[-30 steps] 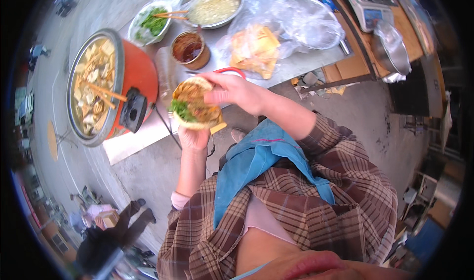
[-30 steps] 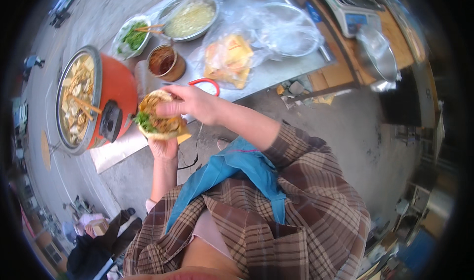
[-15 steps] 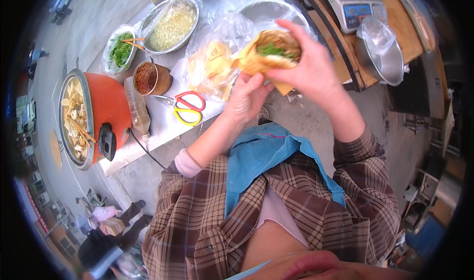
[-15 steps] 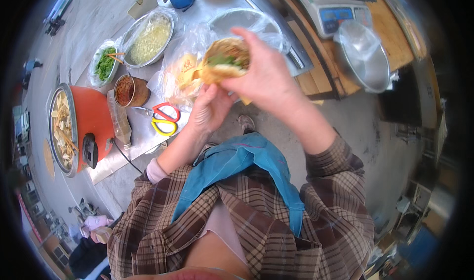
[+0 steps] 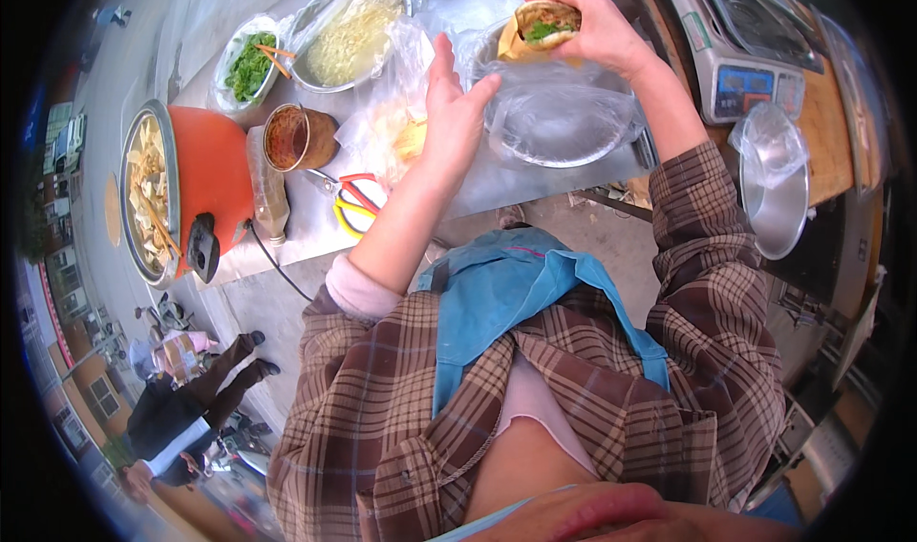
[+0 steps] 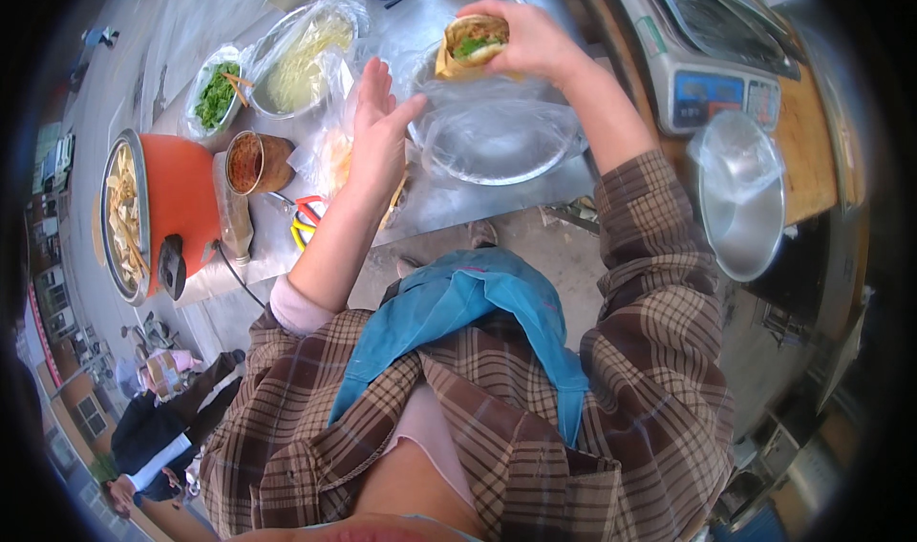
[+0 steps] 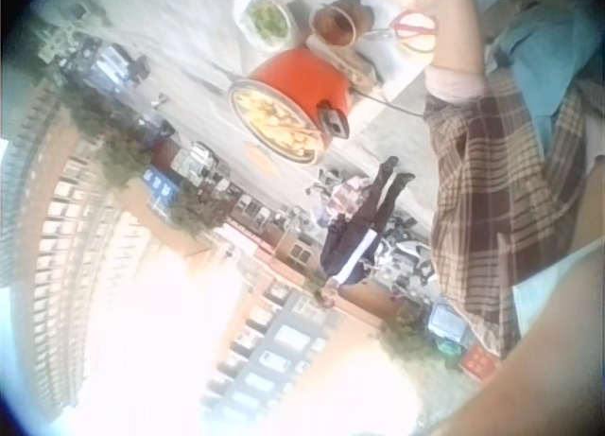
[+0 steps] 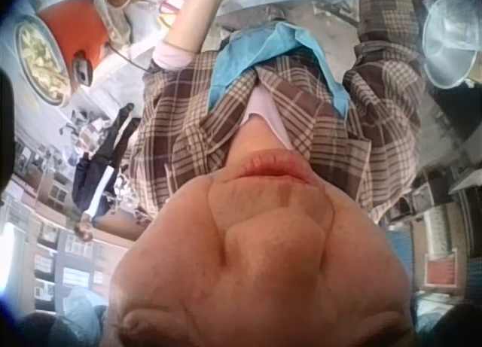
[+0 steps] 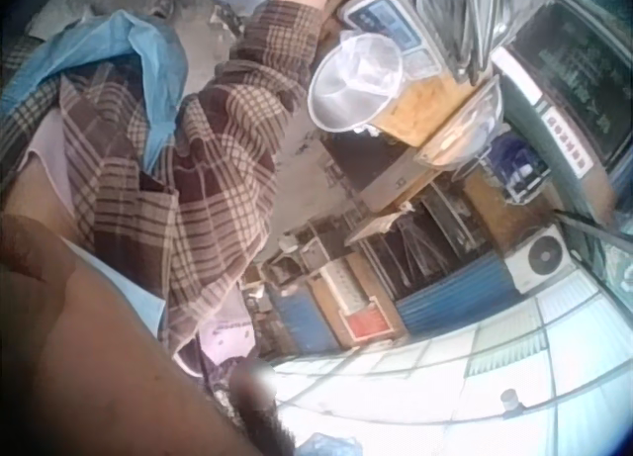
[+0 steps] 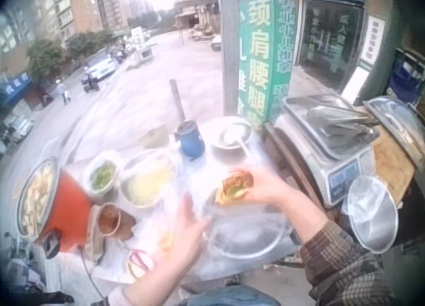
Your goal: The person prepares a street food wrap by filling a split flatbread with cooked ingredients from a pot, adding sauce and greens, then wrapping it in paper. The person repeats the process for a second wrap and hands it to a customer.
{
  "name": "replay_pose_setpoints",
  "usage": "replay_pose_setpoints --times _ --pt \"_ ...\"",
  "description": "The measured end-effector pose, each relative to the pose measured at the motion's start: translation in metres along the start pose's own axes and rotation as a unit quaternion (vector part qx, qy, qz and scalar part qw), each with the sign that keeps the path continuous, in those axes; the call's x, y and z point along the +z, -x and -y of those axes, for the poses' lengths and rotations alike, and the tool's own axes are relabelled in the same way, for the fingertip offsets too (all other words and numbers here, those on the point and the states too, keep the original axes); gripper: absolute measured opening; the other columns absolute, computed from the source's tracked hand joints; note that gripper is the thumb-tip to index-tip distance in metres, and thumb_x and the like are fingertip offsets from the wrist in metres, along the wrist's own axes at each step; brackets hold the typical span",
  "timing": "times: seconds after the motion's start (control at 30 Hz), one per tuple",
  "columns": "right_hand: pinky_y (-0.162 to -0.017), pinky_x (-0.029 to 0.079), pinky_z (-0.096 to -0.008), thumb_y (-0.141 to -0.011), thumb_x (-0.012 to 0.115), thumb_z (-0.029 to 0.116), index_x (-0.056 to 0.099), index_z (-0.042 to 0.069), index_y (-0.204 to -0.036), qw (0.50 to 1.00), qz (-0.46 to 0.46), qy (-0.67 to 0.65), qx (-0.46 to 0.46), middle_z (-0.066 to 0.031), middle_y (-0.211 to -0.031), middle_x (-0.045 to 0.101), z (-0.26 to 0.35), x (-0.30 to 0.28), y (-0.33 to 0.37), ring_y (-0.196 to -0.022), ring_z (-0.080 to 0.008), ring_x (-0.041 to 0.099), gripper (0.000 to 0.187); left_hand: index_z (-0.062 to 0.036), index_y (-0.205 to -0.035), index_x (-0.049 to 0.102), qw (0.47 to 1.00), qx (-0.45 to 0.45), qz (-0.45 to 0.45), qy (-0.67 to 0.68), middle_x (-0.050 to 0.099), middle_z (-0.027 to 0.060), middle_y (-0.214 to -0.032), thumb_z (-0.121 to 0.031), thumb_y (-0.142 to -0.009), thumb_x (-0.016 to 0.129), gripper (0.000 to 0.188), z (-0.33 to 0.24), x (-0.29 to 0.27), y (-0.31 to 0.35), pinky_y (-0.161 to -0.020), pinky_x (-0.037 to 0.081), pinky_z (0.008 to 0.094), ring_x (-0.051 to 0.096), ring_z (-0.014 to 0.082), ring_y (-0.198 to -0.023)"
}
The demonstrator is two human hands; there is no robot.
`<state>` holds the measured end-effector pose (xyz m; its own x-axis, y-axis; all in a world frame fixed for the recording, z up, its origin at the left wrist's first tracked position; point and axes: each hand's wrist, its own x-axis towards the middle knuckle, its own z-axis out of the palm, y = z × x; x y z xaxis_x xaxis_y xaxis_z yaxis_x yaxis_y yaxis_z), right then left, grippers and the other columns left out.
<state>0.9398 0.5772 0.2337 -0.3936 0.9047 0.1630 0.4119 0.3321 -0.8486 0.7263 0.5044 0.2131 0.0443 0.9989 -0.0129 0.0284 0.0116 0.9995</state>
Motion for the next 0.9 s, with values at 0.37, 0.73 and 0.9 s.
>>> replay_pose_setpoints --times 0.37,0.73,0.9 --pt "-0.087 0.047 -0.0288 -0.054 0.071 -0.004 0.057 0.006 -0.112 0.998 0.008 0.057 0.035 -0.0067 -0.099 0.064 -0.017 0.015 -0.017 -0.093 -0.0173 0.06 0.06 -0.0014 -0.101 0.058 0.946 0.046 -0.059 -0.315 0.058 0.0178 -0.095 -0.007 -0.075 0.055 0.026 0.023 -0.008 -0.057 -0.08 0.045 0.0396 0.057 0.0318 -0.087" --pt "-0.082 0.048 -0.0329 -0.058 0.072 0.001 0.059 0.007 -0.108 0.992 0.057 0.114 0.019 -0.0118 -0.098 0.064 -0.019 0.005 -0.017 -0.092 -0.0266 0.061 0.052 0.002 -0.101 0.059 0.996 -0.016 0.021 0.087 0.062 0.0085 -0.082 -0.001 -0.083 0.052 0.02 -0.028 0.001 -0.061 -0.069 0.048 0.0265 0.059 0.0165 -0.073" --pt "-0.083 0.047 -0.0336 -0.058 0.074 0.006 0.057 0.009 -0.112 0.979 0.052 0.196 0.011 -0.0105 -0.1 0.06 -0.011 0.004 -0.022 -0.096 -0.0282 0.057 0.057 0.003 -0.105 0.055 0.973 -0.026 0.05 0.224 0.062 0.0101 -0.084 0.001 -0.084 0.053 0.022 -0.049 0.016 -0.071 -0.069 0.052 0.0288 0.061 0.0173 -0.072"
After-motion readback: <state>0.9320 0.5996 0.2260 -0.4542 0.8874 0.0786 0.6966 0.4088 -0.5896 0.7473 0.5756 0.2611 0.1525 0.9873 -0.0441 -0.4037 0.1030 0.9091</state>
